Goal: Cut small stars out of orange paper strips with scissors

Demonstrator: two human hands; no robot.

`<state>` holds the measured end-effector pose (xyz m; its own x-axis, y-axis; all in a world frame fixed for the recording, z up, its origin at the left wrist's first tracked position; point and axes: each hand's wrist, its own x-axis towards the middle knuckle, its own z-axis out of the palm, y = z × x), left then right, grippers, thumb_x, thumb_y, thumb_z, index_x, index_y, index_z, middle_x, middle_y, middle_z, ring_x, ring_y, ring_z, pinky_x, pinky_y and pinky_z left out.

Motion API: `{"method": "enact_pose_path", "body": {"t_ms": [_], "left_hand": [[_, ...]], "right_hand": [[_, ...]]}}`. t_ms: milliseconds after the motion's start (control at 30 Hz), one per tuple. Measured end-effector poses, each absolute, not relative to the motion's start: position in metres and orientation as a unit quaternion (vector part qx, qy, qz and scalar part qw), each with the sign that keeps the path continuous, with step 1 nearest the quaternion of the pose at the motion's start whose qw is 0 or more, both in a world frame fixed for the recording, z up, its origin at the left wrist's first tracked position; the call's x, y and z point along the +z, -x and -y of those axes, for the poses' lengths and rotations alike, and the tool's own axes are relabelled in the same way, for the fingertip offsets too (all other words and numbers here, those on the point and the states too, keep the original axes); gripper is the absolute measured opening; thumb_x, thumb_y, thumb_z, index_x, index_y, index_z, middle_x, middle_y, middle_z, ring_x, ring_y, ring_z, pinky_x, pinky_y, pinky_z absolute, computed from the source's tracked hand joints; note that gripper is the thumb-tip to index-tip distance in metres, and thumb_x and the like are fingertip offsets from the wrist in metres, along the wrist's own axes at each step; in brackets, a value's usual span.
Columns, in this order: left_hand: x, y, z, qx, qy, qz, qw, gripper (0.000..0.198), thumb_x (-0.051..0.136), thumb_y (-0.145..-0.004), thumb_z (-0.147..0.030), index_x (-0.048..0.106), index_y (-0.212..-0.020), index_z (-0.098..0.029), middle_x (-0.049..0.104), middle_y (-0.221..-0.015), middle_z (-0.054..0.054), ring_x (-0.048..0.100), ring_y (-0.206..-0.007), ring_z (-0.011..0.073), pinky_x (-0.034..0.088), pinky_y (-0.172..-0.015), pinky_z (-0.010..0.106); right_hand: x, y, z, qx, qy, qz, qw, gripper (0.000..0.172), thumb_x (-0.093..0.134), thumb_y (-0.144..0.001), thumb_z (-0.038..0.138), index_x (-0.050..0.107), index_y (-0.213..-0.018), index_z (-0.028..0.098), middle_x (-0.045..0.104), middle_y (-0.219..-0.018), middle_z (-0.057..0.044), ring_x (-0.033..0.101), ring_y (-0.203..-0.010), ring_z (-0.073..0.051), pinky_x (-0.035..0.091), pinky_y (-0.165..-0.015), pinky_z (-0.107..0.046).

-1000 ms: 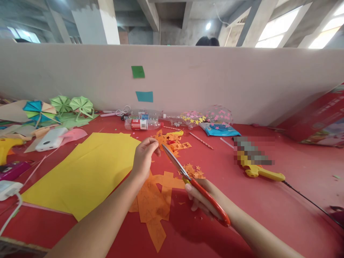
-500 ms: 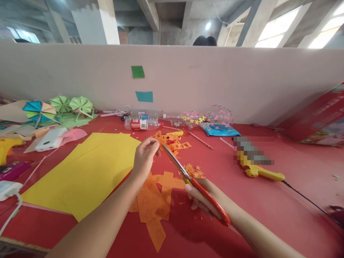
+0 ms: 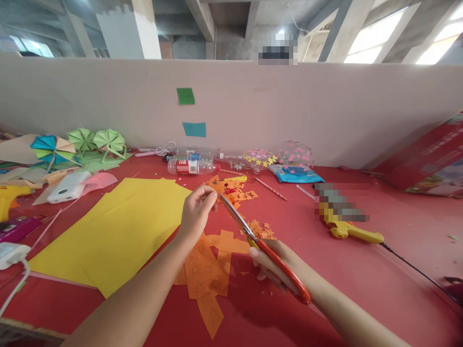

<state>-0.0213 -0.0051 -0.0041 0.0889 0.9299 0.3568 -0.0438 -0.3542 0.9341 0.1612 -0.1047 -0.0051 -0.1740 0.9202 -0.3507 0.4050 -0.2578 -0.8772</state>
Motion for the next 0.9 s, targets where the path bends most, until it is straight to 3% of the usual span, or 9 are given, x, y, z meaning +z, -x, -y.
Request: {"method": "enact_pose_path", "body": {"t_ms": [233,400,567,700,900], "left_hand": [[-0.0038,0.0207,0.0054,0.569,-0.593,-0.369,0.435,0.017,0.054,-0.081,-0.026,0.055,-0.066,-0.02,0.051,-0.052,-0.005,0.048,-0.053,0.01,0.039,-0.056,0.023],[-0.0055,0.0207,0.0039,0.574,-0.586,-0.366,0.439,0.017,0.055,-0.081,-0.027,0.055,-0.065,-0.02,0.051,-0.051,-0.005,0.049,-0.052,0.0095,0.039,-0.055,0.022],[-0.0061,0.0206,0.0031,0.575,-0.586,-0.364,0.441,0.017,0.055,-0.081,-0.027,0.055,-0.065,-0.02,0.051,-0.051,-0.005,0.049,-0.052,0.0097,0.039,-0.055,0.023],[-0.007,0.0209,0.0025,0.573,-0.588,-0.362,0.442,0.017,0.056,-0.081,-0.027,0.055,-0.065,-0.02,0.051,-0.051,-0.005,0.048,-0.052,0.0097,0.039,-0.055,0.023],[-0.0078,0.0215,0.002,0.573,-0.588,-0.359,0.444,0.018,0.056,-0.081,-0.026,0.056,-0.064,-0.02,0.051,-0.052,-0.005,0.049,-0.052,0.0096,0.039,-0.055,0.022]], "right_hand": [[-0.0038,-0.1609,0.1053,0.524,0.591,0.563,0.244,0.052,0.056,-0.073,0.069,0.039,-0.064,0.021,0.039,-0.049,0.007,0.048,-0.043,-0.009,0.028,-0.033,-0.015],[-0.0025,-0.1602,0.1049,0.52,0.597,0.561,0.243,0.053,0.057,-0.071,0.07,0.038,-0.063,0.021,0.04,-0.049,0.007,0.046,-0.042,-0.008,0.028,-0.032,-0.015],[-0.0053,-0.1616,0.104,0.52,0.601,0.561,0.232,0.051,0.055,-0.074,0.068,0.039,-0.064,0.021,0.041,-0.048,0.008,0.035,-0.034,-0.004,0.028,-0.032,-0.015],[-0.0051,-0.161,0.1039,0.525,0.607,0.548,0.235,0.052,0.056,-0.072,0.069,0.041,-0.064,0.02,0.043,-0.048,0.008,0.04,-0.035,-0.005,0.028,-0.03,-0.016],[-0.0072,-0.1622,0.1036,0.519,0.616,0.544,0.234,0.053,0.055,-0.072,0.071,0.044,-0.064,0.019,0.043,-0.048,0.008,0.034,-0.031,-0.003,0.025,-0.028,-0.015]]}}
